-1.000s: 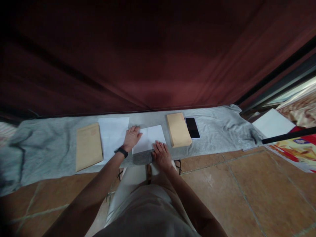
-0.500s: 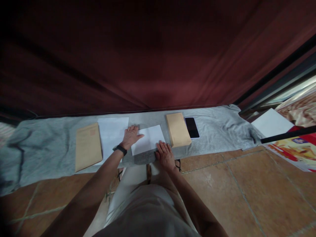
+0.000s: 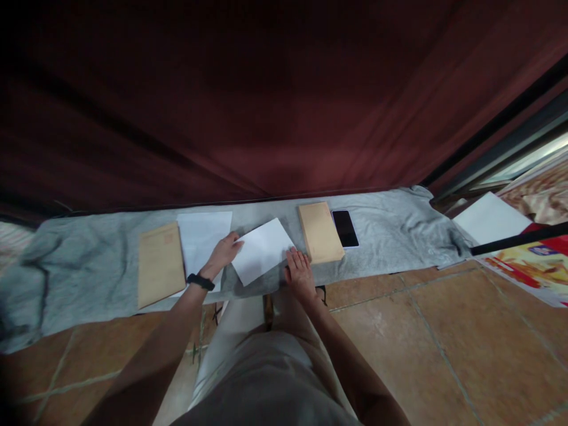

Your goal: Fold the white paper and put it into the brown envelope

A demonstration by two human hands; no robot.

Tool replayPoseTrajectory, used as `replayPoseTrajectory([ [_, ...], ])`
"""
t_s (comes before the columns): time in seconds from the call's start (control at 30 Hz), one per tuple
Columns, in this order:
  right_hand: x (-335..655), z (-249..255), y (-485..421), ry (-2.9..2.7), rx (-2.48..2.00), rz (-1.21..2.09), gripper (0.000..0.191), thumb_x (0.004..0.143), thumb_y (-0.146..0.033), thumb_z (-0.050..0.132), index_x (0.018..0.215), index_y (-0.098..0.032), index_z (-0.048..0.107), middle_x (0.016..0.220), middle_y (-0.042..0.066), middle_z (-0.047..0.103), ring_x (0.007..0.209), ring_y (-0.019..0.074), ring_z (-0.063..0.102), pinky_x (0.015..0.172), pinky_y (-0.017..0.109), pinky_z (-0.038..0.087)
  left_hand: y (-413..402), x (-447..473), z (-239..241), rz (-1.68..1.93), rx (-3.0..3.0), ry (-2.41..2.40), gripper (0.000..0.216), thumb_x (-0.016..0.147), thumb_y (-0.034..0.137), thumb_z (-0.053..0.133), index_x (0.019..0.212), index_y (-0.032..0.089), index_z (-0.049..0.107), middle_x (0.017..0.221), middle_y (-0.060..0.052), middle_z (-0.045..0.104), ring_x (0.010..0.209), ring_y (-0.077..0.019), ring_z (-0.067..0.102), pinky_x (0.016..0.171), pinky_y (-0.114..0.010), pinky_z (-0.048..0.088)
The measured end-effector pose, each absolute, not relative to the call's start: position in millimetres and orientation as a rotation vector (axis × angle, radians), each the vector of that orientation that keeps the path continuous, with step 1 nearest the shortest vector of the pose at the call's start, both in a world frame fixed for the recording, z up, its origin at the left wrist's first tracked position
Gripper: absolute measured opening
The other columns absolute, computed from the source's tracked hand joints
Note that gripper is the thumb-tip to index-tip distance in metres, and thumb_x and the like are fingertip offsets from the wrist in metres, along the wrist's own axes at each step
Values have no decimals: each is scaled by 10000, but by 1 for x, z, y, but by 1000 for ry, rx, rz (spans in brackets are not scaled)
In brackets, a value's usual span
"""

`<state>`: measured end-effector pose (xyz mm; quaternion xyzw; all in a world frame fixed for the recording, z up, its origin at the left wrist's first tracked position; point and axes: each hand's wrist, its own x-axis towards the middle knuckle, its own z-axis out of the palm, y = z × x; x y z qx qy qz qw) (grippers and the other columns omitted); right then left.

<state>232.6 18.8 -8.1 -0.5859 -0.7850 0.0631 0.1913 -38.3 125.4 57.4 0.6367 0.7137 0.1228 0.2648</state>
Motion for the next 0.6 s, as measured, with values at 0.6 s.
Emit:
replayPoseTrajectory([
  [0.6, 234, -13, 25, -2252, -1460, 309, 563, 970, -173, 437, 1532, -141, 428, 1610, 114, 397, 1485, 257, 366, 1200, 443, 363, 64, -5, 25, 1033, 660, 1705, 240, 699, 357, 692, 843, 183, 609, 644, 11, 637, 602, -169, 628, 534, -267, 466],
])
